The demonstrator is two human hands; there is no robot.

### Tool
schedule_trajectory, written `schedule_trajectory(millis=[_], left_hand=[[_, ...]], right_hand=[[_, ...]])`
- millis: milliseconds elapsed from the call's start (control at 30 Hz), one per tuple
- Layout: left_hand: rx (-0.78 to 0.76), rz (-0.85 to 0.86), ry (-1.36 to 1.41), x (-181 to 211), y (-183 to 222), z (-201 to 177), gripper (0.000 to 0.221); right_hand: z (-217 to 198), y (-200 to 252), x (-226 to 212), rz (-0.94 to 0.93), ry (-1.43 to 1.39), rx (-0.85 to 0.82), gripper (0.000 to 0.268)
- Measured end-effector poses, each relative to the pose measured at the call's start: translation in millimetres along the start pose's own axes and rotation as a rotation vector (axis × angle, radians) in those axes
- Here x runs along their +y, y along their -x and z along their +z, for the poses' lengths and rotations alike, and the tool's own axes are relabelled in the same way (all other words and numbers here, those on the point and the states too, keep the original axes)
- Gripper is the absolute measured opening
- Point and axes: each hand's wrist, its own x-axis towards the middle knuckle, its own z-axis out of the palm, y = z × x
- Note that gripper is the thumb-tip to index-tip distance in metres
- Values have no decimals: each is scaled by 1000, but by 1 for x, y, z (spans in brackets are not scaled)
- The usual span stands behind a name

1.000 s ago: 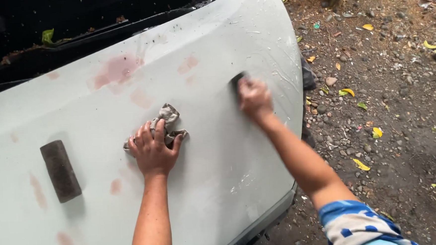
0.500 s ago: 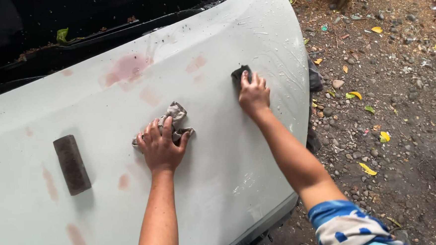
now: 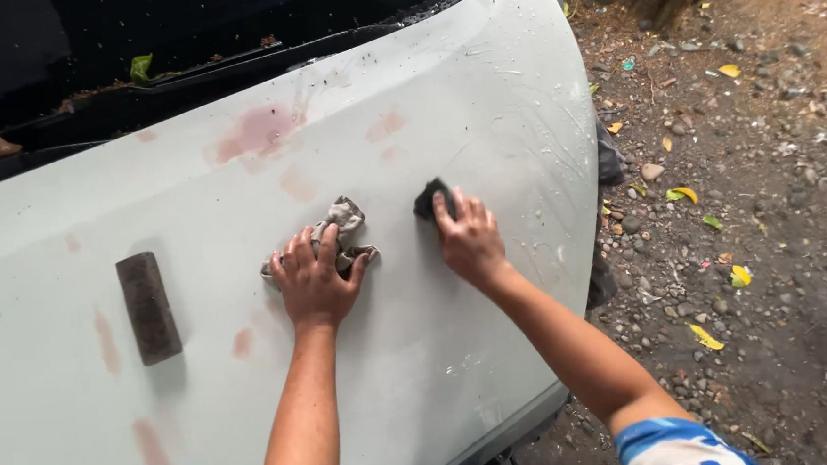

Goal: Sanding and cleaning a white car hood in preparation for automotive repair or painting.

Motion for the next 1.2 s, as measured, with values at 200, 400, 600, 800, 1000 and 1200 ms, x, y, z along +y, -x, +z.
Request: schedule_trajectory(millis=[200, 400, 600, 800, 1000, 1200], left_hand=[[-4, 11, -11, -2, 2, -1, 69], [11, 22, -2, -3, 4, 0, 70], [3, 4, -5, -3, 1, 1, 70], [18, 26, -6, -4, 3, 2, 70], [9, 24, -20, -5, 1, 2, 70], [2, 20, -13, -4, -3, 2, 70]], right_hand=[[-4, -41, 67, 234, -68, -226, 52], [-11, -11, 15, 94, -15, -140, 57], [-7, -39, 92, 304, 16, -210, 57], [-6, 5, 28, -40, 25, -82, 57], [-8, -29, 74, 390, -54, -173, 62], [-11, 44, 45, 45, -36, 25, 58]])
